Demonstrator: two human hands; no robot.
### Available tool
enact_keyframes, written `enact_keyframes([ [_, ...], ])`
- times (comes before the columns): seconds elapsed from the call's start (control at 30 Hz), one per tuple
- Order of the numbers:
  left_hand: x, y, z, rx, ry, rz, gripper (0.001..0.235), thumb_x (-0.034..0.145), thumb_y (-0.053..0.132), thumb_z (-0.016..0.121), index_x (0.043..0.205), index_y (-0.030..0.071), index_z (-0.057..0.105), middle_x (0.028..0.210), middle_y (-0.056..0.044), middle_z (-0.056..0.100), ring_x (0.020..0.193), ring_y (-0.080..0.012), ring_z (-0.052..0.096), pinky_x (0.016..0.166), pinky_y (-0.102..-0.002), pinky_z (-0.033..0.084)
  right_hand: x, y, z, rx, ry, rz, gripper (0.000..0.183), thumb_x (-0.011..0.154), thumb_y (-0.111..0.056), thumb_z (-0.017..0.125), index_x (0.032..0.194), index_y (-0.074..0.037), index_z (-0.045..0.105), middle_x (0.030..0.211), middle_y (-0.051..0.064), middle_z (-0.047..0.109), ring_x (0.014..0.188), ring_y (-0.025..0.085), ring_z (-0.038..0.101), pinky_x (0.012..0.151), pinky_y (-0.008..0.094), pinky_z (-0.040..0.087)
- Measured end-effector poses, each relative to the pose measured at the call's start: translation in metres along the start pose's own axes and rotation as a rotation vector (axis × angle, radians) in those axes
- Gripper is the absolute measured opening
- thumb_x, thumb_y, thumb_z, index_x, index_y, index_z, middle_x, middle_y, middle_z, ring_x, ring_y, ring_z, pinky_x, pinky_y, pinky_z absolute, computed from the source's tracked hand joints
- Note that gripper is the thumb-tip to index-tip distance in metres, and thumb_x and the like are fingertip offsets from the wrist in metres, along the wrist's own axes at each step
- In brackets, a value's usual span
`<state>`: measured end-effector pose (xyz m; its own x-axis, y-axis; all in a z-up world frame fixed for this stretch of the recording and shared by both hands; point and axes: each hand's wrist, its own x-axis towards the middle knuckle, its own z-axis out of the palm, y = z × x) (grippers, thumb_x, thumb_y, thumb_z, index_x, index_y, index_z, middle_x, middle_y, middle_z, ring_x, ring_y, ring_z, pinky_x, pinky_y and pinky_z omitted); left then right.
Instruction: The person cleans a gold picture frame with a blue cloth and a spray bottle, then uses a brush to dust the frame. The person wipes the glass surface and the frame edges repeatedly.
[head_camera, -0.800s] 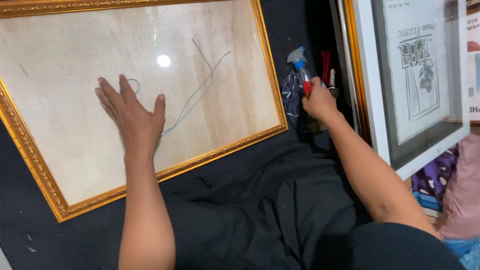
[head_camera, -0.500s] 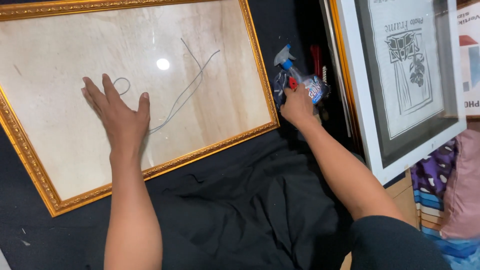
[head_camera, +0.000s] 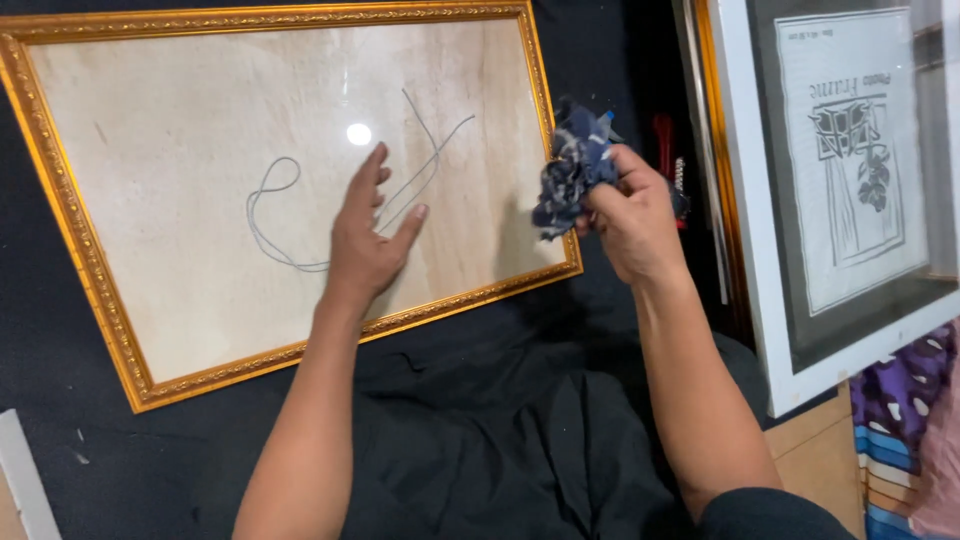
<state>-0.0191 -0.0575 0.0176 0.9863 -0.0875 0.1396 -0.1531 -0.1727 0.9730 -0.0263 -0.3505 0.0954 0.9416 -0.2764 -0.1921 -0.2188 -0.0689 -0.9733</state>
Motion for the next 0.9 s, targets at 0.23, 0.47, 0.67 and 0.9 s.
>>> enact_keyframes([
  [0.23, -0.002, 0.017, 0.01, -0.261, -0.229, -0.163, 0.038, 0.094, 0.028, 0.079, 0.131, 0.025, 0.072, 0.126, -0.002, 0.073, 0.127, -0.0279, 0.064, 0.112, -0.048, 0.047, 0.001, -0.008, 0.046, 0.096, -0.273, 0.041, 0.046, 0.09, 0.0, 0.066, 0.135, 0.002, 0.055, 0.076, 0.014, 0.069, 0.056, 0.017, 0.068, 0.046, 0.024, 0.054],
  [0.47, 0.002, 0.008, 0.001, -0.401, -0.185, -0.323, 0.013, 0.101, 0.026, 0.07, 0.098, 0.015, 0.076, 0.073, -0.001, 0.07, 0.073, -0.0082, 0.06, 0.078, -0.03, 0.055, 0.019, 0.034, 0.036, -0.03, -0.029, 0.027, 0.028, 0.102, -0.011, 0.069, 0.126, -0.001, 0.059, 0.073, 0.005, 0.062, 0.061, 0.01, 0.06, 0.051, 0.019, 0.048],
  [0.67, 0.003, 0.007, 0.007, -0.365, -0.143, -0.258, 0.029, 0.097, 0.025, 0.076, 0.121, 0.012, 0.067, 0.102, -0.007, 0.066, 0.094, -0.0161, 0.061, 0.085, -0.032, 0.052, 0.019, 0.027, 0.047, -0.016, -0.172, 0.131, 0.039, 0.091, -0.002, 0.072, 0.129, 0.002, 0.066, 0.08, 0.006, 0.057, 0.068, 0.012, 0.06, 0.057, 0.021, 0.055],
  [0.9, -0.007, 0.002, 0.032, -0.059, -0.269, -0.084, 0.011, 0.101, 0.023, 0.069, 0.099, 0.012, 0.073, 0.093, -0.006, 0.068, 0.096, -0.0301, 0.065, 0.091, -0.041, 0.05, 0.015, 0.015, 0.047, 0.123, -0.437, 0.202, 0.065, 0.085, 0.011, 0.068, 0.147, 0.005, 0.051, 0.088, 0.009, 0.068, 0.073, 0.01, 0.063, 0.066, 0.021, 0.054],
])
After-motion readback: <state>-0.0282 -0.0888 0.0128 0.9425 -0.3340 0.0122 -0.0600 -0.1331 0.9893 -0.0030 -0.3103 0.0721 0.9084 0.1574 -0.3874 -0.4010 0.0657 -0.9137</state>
